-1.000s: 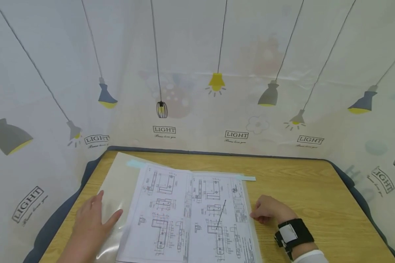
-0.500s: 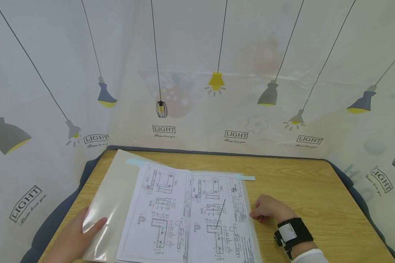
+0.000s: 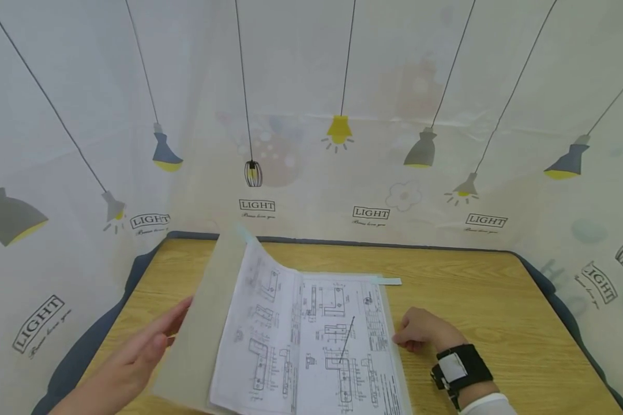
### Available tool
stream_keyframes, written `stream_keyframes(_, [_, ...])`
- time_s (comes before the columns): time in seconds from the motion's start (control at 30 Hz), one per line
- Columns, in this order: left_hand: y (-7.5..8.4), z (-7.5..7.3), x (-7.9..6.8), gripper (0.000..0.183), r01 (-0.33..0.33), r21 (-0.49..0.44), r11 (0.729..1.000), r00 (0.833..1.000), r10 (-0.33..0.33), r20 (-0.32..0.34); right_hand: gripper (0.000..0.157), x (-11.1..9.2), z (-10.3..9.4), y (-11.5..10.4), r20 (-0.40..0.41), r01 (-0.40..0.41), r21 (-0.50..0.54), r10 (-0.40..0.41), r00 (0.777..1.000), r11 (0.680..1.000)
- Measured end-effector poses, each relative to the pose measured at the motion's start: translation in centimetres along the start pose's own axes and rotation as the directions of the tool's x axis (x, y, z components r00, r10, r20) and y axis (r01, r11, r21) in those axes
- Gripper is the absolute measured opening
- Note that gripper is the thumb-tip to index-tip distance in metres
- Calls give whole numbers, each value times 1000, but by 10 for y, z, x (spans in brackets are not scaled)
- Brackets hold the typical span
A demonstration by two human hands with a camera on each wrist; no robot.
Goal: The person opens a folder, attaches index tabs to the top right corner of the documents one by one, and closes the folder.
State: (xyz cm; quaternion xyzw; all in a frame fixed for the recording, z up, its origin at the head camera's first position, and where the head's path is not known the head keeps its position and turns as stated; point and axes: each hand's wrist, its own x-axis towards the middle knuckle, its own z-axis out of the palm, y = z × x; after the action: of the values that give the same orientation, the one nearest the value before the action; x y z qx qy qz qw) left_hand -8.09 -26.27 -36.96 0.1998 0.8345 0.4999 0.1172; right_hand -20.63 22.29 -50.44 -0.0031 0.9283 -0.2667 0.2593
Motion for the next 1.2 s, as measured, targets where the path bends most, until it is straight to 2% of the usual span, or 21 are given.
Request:
stream_keyframes(0.03, [2, 6, 4, 48, -88, -29, 996, 996, 88, 23, 21, 0, 0, 0, -3, 1, -3, -1, 1000, 1000])
stream_keyframes(0.07, [5, 12, 8, 48, -148, -54, 988, 988, 150, 45, 21, 0, 1, 0, -5, 0, -6, 0, 1000, 1000])
stream_keyframes(0.13, [9, 27, 19, 49, -238, -45, 970, 969, 240, 56, 21, 1, 1, 1, -9, -2, -11, 2, 1000, 1000])
stream_keyframes(0.27, [13, 59, 39, 47, -282, 26, 959, 959, 281, 30, 20, 2, 2, 2, -15, -12, -4, 12, 1000, 1000])
stream_keyframes(0.4, [9, 90, 58, 50, -314, 109, 943, 948, 317, -6, 19, 1, 3, 3, -21, -9, 6, 10, 1000, 1000])
stream_keyframes(0.47, [5, 104, 67, 52, -323, 182, 929, 944, 331, -13, 19, 1, 3, 4, -26, -9, 6, 10, 1000, 1000])
stream_keyframes(0.67, [-17, 136, 89, 54, -227, 338, 913, 973, 231, 29, 22, 0, 3, 4, -29, 11, 28, -10, 1000, 1000])
stream_keyframes(0.77, [-31, 146, 97, 53, -216, 404, 889, 975, 220, 36, 24, -2, 4, 5, -36, 46, 40, -45, 998, 998])
stream_keyframes(0.87, [-42, 152, 101, 58, -205, 462, 863, 976, 215, 33, 22, -4, 5, 7, -53, 90, 32, -88, 995, 995])
stream_keyframes(1.0, [-51, 158, 105, 70, -157, 507, 848, 985, 174, 13, 19, -7, 4, 11, -85, 140, 39, -136, 987, 989])
stream_keyframes(1.1, [-53, 162, 108, 77, -125, 532, 838, 989, 145, 4, 19, -11, 1, 13, -112, 136, 39, -131, 985, 990])
stream_keyframes(1.2, [-55, 166, 112, 76, -114, 560, 821, 991, 130, 11, 21, -15, -3, 14, -149, 103, 16, -100, 984, 995])
